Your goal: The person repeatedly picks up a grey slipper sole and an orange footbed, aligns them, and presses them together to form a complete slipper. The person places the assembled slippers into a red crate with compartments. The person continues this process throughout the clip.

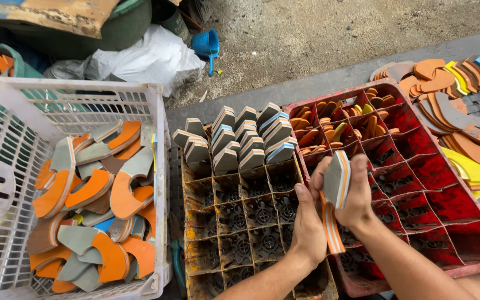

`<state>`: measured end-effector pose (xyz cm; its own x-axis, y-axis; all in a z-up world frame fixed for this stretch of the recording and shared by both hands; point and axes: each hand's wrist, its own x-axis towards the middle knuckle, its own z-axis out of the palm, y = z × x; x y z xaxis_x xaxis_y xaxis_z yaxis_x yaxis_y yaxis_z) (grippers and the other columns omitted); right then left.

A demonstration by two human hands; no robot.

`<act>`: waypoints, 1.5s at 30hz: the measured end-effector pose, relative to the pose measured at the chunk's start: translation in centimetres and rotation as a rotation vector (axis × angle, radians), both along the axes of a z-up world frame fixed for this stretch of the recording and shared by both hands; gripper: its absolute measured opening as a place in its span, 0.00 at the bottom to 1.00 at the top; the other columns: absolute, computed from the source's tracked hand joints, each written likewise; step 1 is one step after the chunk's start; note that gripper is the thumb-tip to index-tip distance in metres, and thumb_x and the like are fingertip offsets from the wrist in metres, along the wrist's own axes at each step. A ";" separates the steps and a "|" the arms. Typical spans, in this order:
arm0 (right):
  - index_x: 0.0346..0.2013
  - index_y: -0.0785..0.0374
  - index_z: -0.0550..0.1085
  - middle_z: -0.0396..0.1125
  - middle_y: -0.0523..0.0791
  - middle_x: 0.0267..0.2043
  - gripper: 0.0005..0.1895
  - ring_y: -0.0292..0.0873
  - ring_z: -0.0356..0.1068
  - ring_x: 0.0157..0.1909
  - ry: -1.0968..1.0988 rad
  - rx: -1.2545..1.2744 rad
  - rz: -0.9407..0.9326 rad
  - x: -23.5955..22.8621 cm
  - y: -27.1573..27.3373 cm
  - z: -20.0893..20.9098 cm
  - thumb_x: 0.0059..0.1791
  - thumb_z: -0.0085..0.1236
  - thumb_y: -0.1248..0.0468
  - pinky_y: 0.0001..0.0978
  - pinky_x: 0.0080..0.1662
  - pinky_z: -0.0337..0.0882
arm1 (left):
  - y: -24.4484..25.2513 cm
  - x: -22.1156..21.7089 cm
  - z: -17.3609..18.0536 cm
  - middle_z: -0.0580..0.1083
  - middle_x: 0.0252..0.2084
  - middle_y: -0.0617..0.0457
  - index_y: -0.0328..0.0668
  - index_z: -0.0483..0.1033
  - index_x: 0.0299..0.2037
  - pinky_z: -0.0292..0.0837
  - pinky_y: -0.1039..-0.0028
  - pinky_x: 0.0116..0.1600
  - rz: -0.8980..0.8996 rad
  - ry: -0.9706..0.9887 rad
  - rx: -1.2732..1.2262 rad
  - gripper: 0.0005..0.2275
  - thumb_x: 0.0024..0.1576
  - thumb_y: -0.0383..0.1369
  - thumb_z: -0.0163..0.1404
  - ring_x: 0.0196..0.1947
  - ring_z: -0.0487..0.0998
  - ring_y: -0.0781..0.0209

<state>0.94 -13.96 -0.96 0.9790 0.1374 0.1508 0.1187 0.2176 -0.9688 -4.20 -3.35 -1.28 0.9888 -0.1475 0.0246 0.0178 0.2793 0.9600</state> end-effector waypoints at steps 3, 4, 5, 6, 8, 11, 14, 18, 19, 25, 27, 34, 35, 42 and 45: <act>0.44 0.70 0.73 0.67 0.47 0.36 0.55 0.41 0.65 0.38 0.061 0.024 0.054 1.1 -0.7 1.6 0.46 0.26 0.19 0.32 0.41 0.67 | 0.3 0.5 1.3 0.72 0.50 0.48 0.29 0.67 0.55 0.65 0.64 0.60 0.069 -0.075 -0.011 0.42 0.61 0.67 0.17 0.52 0.72 0.54; 0.49 0.70 0.72 0.68 0.46 0.40 0.56 0.40 0.67 0.43 0.032 0.058 0.100 1.1 -1.1 2.2 0.45 0.27 0.19 0.32 0.46 0.68 | 0.7 0.6 1.6 0.72 0.44 0.48 0.29 0.68 0.49 0.66 0.65 0.54 0.076 -0.088 0.058 0.42 0.62 0.66 0.16 0.46 0.71 0.56; 0.54 0.70 0.71 0.69 0.45 0.44 0.57 0.39 0.68 0.47 0.002 0.092 0.151 1.2 -1.4 2.8 0.44 0.28 0.20 0.31 0.52 0.70 | 1.1 0.6 1.7 0.72 0.38 0.48 0.30 0.69 0.43 0.67 0.67 0.49 0.089 -0.100 0.128 0.42 0.62 0.66 0.14 0.41 0.71 0.57; 0.54 0.69 0.71 0.70 0.45 0.46 0.53 0.39 0.69 0.49 -0.055 0.165 0.214 1.0 -1.8 3.3 0.45 0.34 0.22 0.32 0.52 0.71 | 1.5 0.6 1.8 0.72 0.32 0.48 0.31 0.70 0.38 0.68 0.69 0.43 0.101 -0.112 0.198 0.42 0.63 0.65 0.12 0.35 0.71 0.58; 0.55 0.68 0.70 0.71 0.45 0.49 0.46 0.40 0.71 0.52 -0.173 0.315 0.333 0.2 -2.8 4.2 0.48 0.46 0.26 0.34 0.54 0.72 | 2.0 0.8 2.0 0.68 0.29 0.48 0.32 0.67 0.36 0.66 0.69 0.40 0.170 -0.208 0.336 0.41 0.63 0.66 0.12 0.33 0.69 0.60; 0.47 0.73 0.73 0.77 0.52 0.41 0.32 0.47 0.77 0.44 0.006 -0.172 -0.017 0.0 -4.4 4.2 0.44 0.69 0.48 0.42 0.47 0.77 | 2.5 1.0 2.1 0.66 0.29 0.50 0.34 0.65 0.36 0.64 0.71 0.37 0.159 -0.299 0.317 0.39 0.63 0.66 0.15 0.32 0.67 0.64; 0.48 0.66 0.67 0.77 0.51 0.37 0.29 0.49 0.80 0.43 0.078 0.197 0.024 0.8 -5.6 2.8 0.43 0.72 0.54 0.45 0.46 0.80 | 2.7 1.1 2.4 0.69 0.35 0.49 0.31 0.67 0.42 0.65 0.72 0.41 -0.057 -0.138 0.054 0.34 0.65 0.63 0.29 0.35 0.68 0.63; 0.51 0.63 0.67 0.75 0.51 0.38 0.30 0.50 0.78 0.44 0.094 0.365 0.091 1.4 -6.7 2.1 0.44 0.73 0.55 0.45 0.46 0.78 | 3.6 1.8 3.4 0.75 0.50 0.46 0.26 0.73 0.54 0.71 0.74 0.61 -0.495 0.000 -0.224 0.31 0.66 0.57 0.43 0.51 0.76 0.63; 0.52 0.63 0.67 0.75 0.51 0.37 0.30 0.51 0.78 0.43 0.121 0.411 0.122 1.4 -6.9 2.2 0.44 0.73 0.55 0.45 0.45 0.78 | 3.6 1.8 3.6 0.76 0.51 0.44 0.26 0.72 0.56 0.71 0.71 0.63 -0.532 0.008 -0.269 0.29 0.66 0.53 0.46 0.52 0.77 0.60; 0.63 0.63 0.63 0.73 0.53 0.48 0.40 0.52 0.75 0.45 0.204 0.341 0.131 1.2 -6.5 3.8 0.43 0.70 0.52 0.46 0.47 0.76 | 4.1 1.7 3.9 0.78 0.52 0.41 0.27 0.75 0.56 0.75 0.65 0.66 -0.593 0.024 -0.280 0.21 0.60 0.38 0.58 0.55 0.81 0.56; 0.64 0.63 0.61 0.73 0.54 0.53 0.44 0.51 0.75 0.47 0.262 0.268 0.115 1.4 -6.0 4.4 0.41 0.68 0.48 0.47 0.48 0.76 | 4.4 1.8 3.9 0.79 0.52 0.41 0.25 0.77 0.54 0.77 0.67 0.62 -0.502 0.008 -0.157 0.20 0.57 0.35 0.61 0.52 0.81 0.60; 0.66 0.65 0.58 0.72 0.59 0.50 0.52 0.53 0.76 0.51 0.282 0.275 0.216 0.4 -3.8 4.6 0.40 0.62 0.34 0.50 0.52 0.77 | 3.7 1.8 3.7 0.80 0.43 0.49 0.27 0.79 0.50 0.79 0.76 0.52 -0.304 -0.028 0.069 0.19 0.53 0.34 0.65 0.42 0.81 0.66; 0.67 0.66 0.58 0.71 0.58 0.49 0.53 0.52 0.75 0.51 0.283 0.276 0.159 0.2 -3.2 4.3 0.41 0.62 0.34 0.50 0.52 0.77 | 3.7 1.8 3.7 0.81 0.42 0.49 0.27 0.79 0.50 0.79 0.76 0.52 -0.300 -0.050 0.105 0.19 0.53 0.34 0.65 0.42 0.81 0.67; 0.67 0.66 0.58 0.73 0.55 0.44 0.45 0.49 0.78 0.46 0.260 0.076 0.181 0.3 -3.3 4.5 0.41 0.69 0.56 0.43 0.50 0.78 | 3.5 1.5 2.9 0.81 0.41 0.52 0.29 0.81 0.53 0.78 0.78 0.50 -0.236 -0.134 0.219 0.19 0.54 0.33 0.64 0.41 0.80 0.70; 0.65 0.71 0.61 0.72 0.52 0.45 0.40 0.47 0.78 0.46 0.321 0.040 0.118 0.5 -3.3 4.9 0.43 0.66 0.61 0.41 0.48 0.79 | 3.6 1.8 1.2 0.80 0.46 0.55 0.32 0.79 0.56 0.76 0.79 0.54 -0.274 -0.104 0.106 0.24 0.54 0.40 0.64 0.46 0.79 0.72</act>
